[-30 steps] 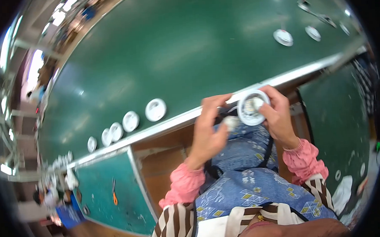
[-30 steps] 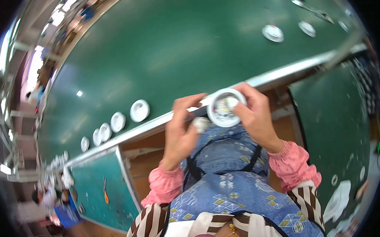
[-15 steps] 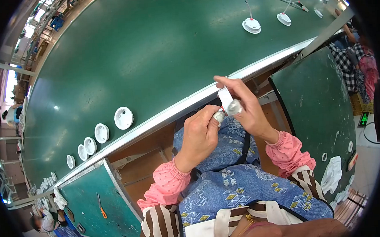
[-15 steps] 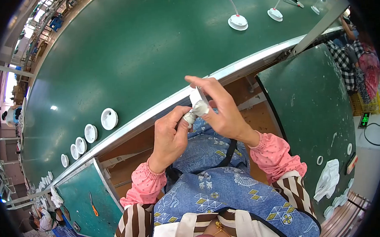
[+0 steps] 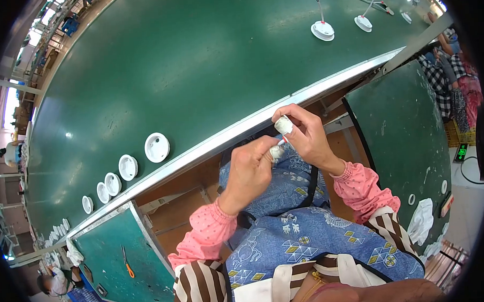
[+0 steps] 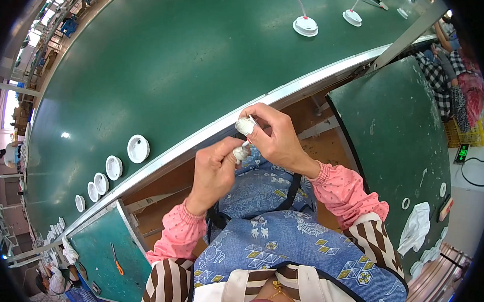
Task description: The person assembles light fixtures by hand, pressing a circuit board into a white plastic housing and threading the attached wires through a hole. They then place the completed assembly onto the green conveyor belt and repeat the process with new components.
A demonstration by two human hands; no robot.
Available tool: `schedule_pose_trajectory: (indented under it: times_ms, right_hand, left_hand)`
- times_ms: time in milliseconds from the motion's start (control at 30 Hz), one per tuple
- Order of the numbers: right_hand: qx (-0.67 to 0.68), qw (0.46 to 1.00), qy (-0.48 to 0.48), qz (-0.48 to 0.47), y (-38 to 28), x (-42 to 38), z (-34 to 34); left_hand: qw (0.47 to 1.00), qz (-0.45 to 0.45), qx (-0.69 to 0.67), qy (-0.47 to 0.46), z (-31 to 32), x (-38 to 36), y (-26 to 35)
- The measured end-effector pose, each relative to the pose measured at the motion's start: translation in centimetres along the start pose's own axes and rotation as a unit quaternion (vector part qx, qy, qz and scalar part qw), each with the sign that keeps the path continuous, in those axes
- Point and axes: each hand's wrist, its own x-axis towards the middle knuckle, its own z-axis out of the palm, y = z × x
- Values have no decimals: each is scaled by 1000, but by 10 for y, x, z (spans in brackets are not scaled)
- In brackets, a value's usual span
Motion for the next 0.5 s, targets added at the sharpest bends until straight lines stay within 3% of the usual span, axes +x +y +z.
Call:
schedule_pose_trajectory:
  times_ms: [67,167,367,467,500]
  right_hand:
    - [-6,1000,0,9,3,0,-1]
    - [26,999,-14,13,8,-1,1]
    - [46,999,-27,8,13,6,-11]
    - [26,999,-30,-9,2,15,-28]
    - [14,999,-35,-15,-3,16,-33]
  left_hand:
    - [997,-69,-25,-14,3,-8,8]
    - [996,-85,-31,-18,2,-11,1]
    - [998,5,59,-36,-9,2,9]
    - [996,-40,69,-26,-19,5,7]
    - [992,1,123,-17,-22,11,9]
